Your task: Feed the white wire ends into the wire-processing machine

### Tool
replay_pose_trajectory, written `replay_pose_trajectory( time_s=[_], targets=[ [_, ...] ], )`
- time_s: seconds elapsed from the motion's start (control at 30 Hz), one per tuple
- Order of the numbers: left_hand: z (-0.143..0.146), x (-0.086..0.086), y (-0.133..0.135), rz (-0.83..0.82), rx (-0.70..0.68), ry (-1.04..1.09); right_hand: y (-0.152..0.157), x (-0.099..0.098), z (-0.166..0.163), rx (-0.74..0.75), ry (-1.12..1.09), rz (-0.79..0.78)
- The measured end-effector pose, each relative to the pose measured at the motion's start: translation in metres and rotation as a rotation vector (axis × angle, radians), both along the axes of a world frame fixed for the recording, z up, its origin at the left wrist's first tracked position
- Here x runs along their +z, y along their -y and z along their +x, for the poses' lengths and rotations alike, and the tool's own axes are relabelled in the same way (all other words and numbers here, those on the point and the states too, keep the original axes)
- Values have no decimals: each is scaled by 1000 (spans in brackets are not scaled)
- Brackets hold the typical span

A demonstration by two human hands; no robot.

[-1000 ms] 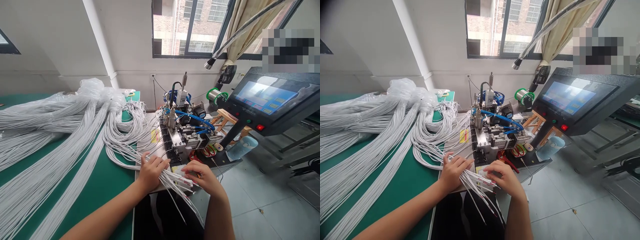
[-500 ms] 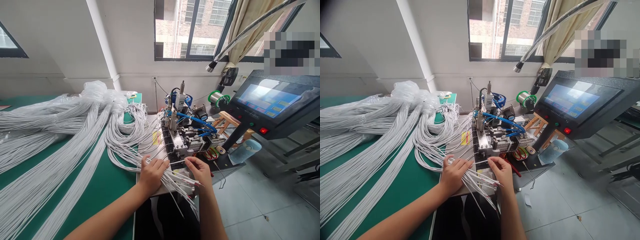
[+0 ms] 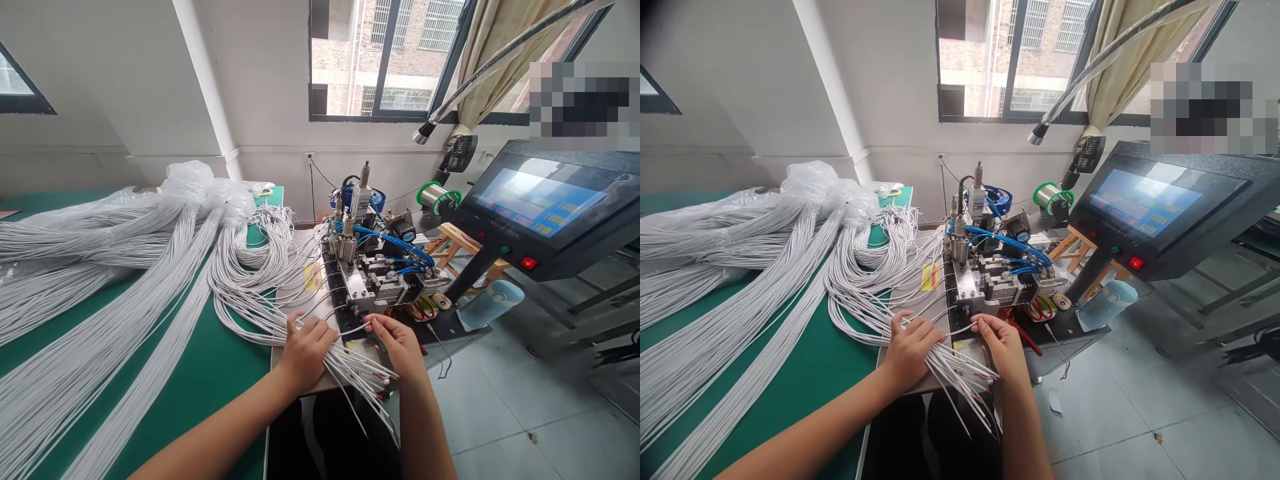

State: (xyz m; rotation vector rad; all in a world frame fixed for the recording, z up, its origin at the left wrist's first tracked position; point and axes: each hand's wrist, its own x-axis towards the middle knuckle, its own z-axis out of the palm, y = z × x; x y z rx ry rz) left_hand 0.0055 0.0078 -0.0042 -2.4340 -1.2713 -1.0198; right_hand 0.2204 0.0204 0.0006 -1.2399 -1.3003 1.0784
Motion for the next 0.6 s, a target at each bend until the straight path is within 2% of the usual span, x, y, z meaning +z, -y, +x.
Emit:
replay_pose_trajectory(
  time_s=[0.1, 0.27, 0.33, 0.6],
  targets=[
    [0, 2, 0, -17, -13, 5, -2, -1, 7, 56, 32, -28],
    [0, 4, 0, -11, -42, -17, -8, -7, 13, -26, 361, 88],
    [0, 3, 0, -7, -37, -37, -10, -9, 14, -17, 437, 127],
    [1, 0, -3, -57, -14, -64, -14, -7, 16, 25, 525, 204]
  ],
)
